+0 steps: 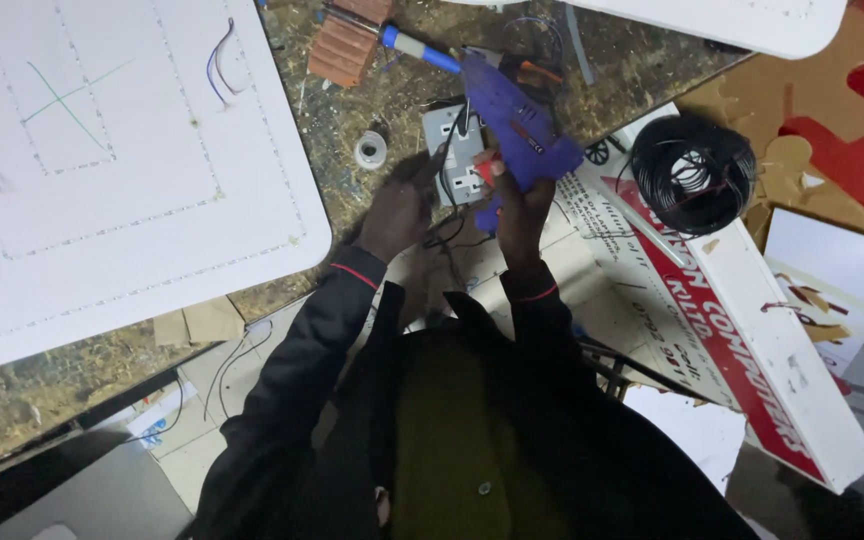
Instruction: Using a hot glue gun to secure wires onto a sign board in a specific pattern.
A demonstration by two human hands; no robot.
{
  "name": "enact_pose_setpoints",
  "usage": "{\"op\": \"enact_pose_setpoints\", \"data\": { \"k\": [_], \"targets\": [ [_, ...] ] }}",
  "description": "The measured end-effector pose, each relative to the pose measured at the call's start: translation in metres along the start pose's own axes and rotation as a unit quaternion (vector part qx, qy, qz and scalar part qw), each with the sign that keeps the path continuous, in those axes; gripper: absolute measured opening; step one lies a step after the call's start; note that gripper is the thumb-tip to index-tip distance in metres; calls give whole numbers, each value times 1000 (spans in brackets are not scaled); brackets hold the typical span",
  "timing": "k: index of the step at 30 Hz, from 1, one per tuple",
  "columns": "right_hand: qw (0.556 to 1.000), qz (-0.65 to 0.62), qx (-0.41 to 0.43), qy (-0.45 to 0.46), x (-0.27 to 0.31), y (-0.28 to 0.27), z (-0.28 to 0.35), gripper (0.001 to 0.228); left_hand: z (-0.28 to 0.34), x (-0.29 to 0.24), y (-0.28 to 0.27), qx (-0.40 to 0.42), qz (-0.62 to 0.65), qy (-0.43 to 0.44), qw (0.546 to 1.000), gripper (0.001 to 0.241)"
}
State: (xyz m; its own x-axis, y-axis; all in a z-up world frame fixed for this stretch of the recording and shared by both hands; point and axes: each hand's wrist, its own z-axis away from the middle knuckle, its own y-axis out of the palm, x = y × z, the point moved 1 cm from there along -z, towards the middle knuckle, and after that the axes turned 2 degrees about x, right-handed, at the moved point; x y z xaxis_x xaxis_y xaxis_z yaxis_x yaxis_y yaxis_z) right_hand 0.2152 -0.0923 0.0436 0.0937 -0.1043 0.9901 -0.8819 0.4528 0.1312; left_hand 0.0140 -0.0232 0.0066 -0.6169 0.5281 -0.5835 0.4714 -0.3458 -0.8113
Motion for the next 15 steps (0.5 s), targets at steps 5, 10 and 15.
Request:
{"op": "enact_pose_setpoints", "data": {
  "k": [5,10,15],
  "targets": [
    [997,-35,51,-35,43,3,-12,27,6,-22,-13,8,125,-87,988,85],
    [998,-53,29,25,42,-3,-16,26,7,-33,-12,-21,119,-105,987,79],
    [992,-11,116,51,58,8,-7,33,21,-44,-29,-87,109,-29,990,86]
  ]
}}
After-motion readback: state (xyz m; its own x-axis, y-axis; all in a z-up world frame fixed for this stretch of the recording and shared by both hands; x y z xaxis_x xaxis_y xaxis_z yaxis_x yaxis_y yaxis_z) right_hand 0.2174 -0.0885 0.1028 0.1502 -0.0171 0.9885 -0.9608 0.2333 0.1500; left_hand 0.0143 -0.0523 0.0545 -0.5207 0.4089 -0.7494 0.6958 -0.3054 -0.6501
